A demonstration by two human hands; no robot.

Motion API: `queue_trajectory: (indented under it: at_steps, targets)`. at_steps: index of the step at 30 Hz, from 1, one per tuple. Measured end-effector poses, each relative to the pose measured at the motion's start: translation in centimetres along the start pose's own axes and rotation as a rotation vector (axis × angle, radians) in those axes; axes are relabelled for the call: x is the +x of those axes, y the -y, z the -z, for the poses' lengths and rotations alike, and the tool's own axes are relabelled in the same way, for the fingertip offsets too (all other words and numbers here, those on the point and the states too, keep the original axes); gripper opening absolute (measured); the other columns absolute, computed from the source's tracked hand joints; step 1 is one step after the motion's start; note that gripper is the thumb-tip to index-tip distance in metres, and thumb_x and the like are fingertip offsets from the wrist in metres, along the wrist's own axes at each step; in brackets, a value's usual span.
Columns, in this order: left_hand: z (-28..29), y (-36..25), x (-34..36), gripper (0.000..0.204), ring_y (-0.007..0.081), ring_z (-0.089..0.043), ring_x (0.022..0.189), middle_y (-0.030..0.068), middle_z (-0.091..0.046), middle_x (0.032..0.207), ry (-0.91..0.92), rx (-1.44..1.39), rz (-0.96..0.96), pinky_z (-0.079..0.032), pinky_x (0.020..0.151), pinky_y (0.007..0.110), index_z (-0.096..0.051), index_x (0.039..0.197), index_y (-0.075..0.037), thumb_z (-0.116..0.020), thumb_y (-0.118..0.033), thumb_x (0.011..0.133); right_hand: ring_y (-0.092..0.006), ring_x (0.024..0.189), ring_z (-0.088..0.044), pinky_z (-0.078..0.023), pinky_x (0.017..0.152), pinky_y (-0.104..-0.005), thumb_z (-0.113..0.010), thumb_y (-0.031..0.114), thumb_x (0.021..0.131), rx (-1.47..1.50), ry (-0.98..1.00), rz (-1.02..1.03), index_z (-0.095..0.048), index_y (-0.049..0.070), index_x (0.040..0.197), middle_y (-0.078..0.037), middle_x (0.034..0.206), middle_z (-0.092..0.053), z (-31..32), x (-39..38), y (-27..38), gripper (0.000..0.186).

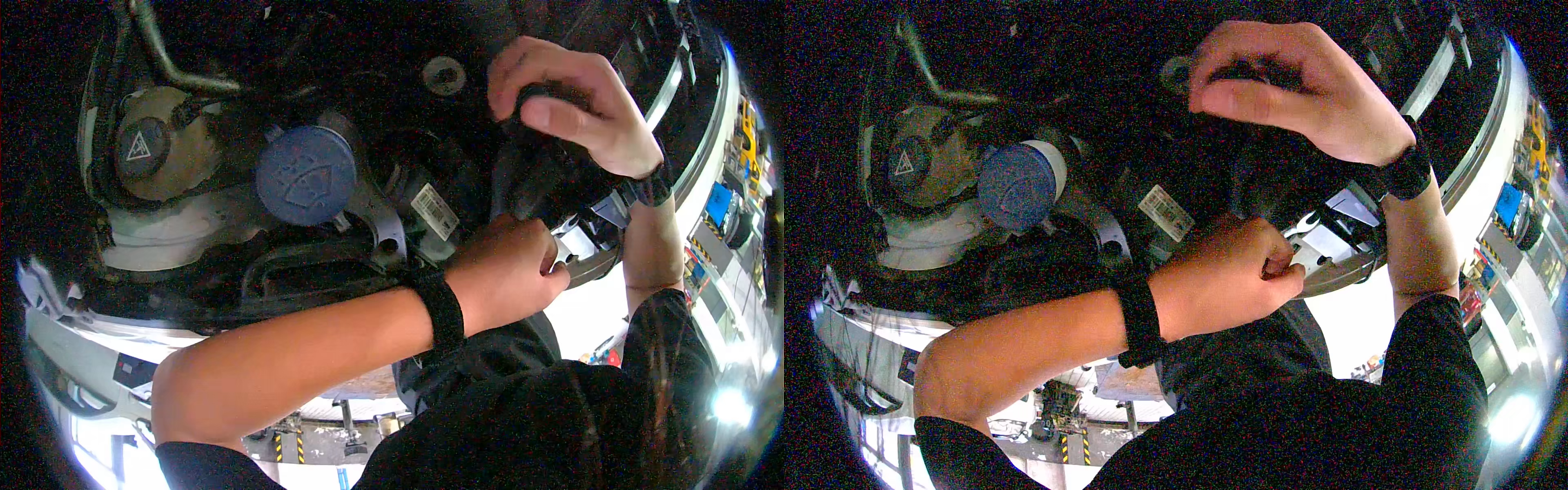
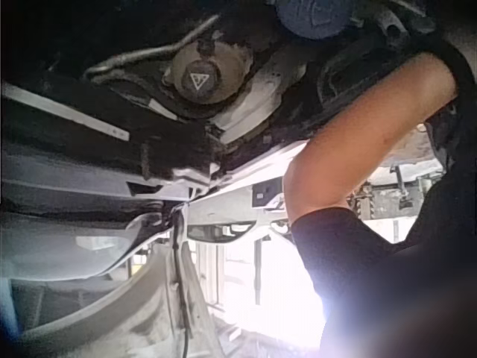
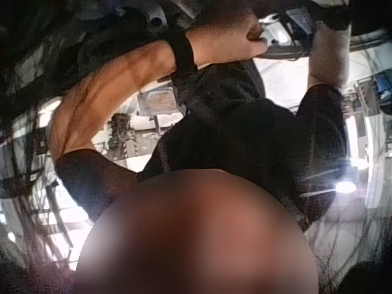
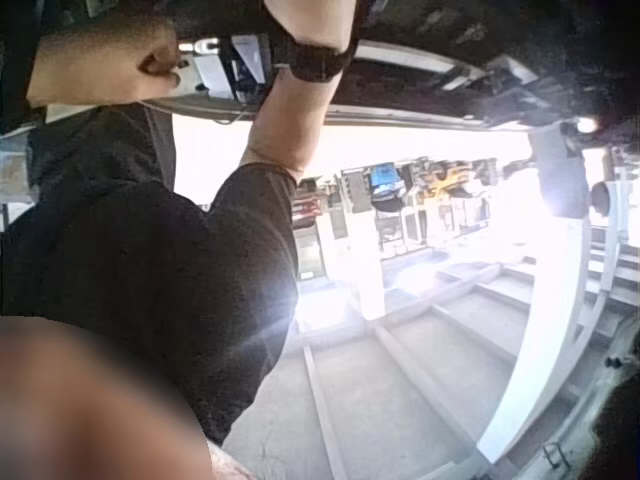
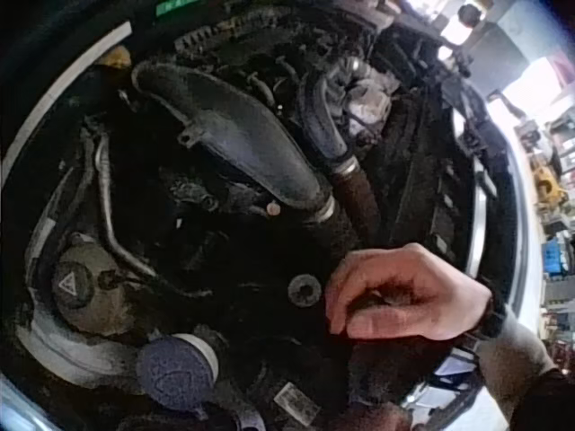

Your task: The person walks to a white car with its hood open and uses a wrench and a screwdriver to work on components within the engine bay. The person repeatedly tightens and adjusts parts under the hood.

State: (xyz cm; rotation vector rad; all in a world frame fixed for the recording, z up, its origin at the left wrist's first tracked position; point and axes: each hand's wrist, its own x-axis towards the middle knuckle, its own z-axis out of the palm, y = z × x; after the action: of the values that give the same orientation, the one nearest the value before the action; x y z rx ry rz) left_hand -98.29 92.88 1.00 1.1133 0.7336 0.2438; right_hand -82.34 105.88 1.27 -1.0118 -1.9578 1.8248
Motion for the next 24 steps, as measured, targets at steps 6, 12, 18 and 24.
queue_trajectory:
  at_steps: [6, 12, 18, 24]
  targets:
    - [0.2, 0.0, 0.1, 0.036, 0.0431, -0.065, 0.061, 0.0266, -0.063, 0.067, 0.041, 0.001, 0.016, -0.048, 0.06, 0.051, -0.066, 0.067, 0.003, -0.066, -0.028, 0.086, -0.0212, 0.096, -0.06, -0.046, 0.09, -0.0351, -0.055, 0.034, 0.103, 0.096, 0.021, -0.026, -0.072, -0.006, 0.114, -0.012, 0.102, -0.065, -0.1, 0.2, 0.6, 0.045]
    - [0.2, 0.0, 0.0, 0.036, 0.0427, -0.064, 0.061, 0.0263, -0.063, 0.067, 0.027, 0.012, 0.017, -0.048, 0.06, 0.051, -0.066, 0.067, 0.003, -0.065, -0.028, 0.086, -0.0167, 0.091, -0.058, -0.047, 0.087, -0.0297, -0.064, 0.029, 0.099, 0.234, 0.008, -0.139, -0.063, -0.004, 0.119, -0.007, 0.102, -0.063, -0.1, 0.0, 1.3, 0.039]
    - [0.0, 0.2, 0.1, 0.036, 0.0422, -0.064, 0.061, 0.0264, -0.062, 0.066, 0.01, -0.012, 0.003, -0.047, 0.06, 0.051, -0.065, 0.067, 0.003, -0.065, -0.028, 0.087, -0.0184, 0.097, -0.061, -0.047, 0.088, -0.0299, -0.078, 0.012, 0.09, -0.068, -0.032, -0.05, -0.064, 0.001, 0.101, -0.006, 0.101, -0.063, -0.2, -0.3, 0.0, 0.02]
    - [0.0, 0.1, 0.2, 0.032, 0.0425, -0.068, 0.066, 0.0271, -0.065, 0.07, 0.075, -0.006, 0.065, -0.052, 0.065, 0.051, -0.068, 0.069, 0.003, -0.067, -0.026, 0.082, -0.0232, 0.104, -0.058, -0.045, 0.095, -0.0368, -0.084, 0.04, 0.083, -0.474, 0.017, 0.072, -0.07, -0.001, 0.101, -0.011, 0.11, -0.058, 0.5, 0.0, 0.9, 0.046]
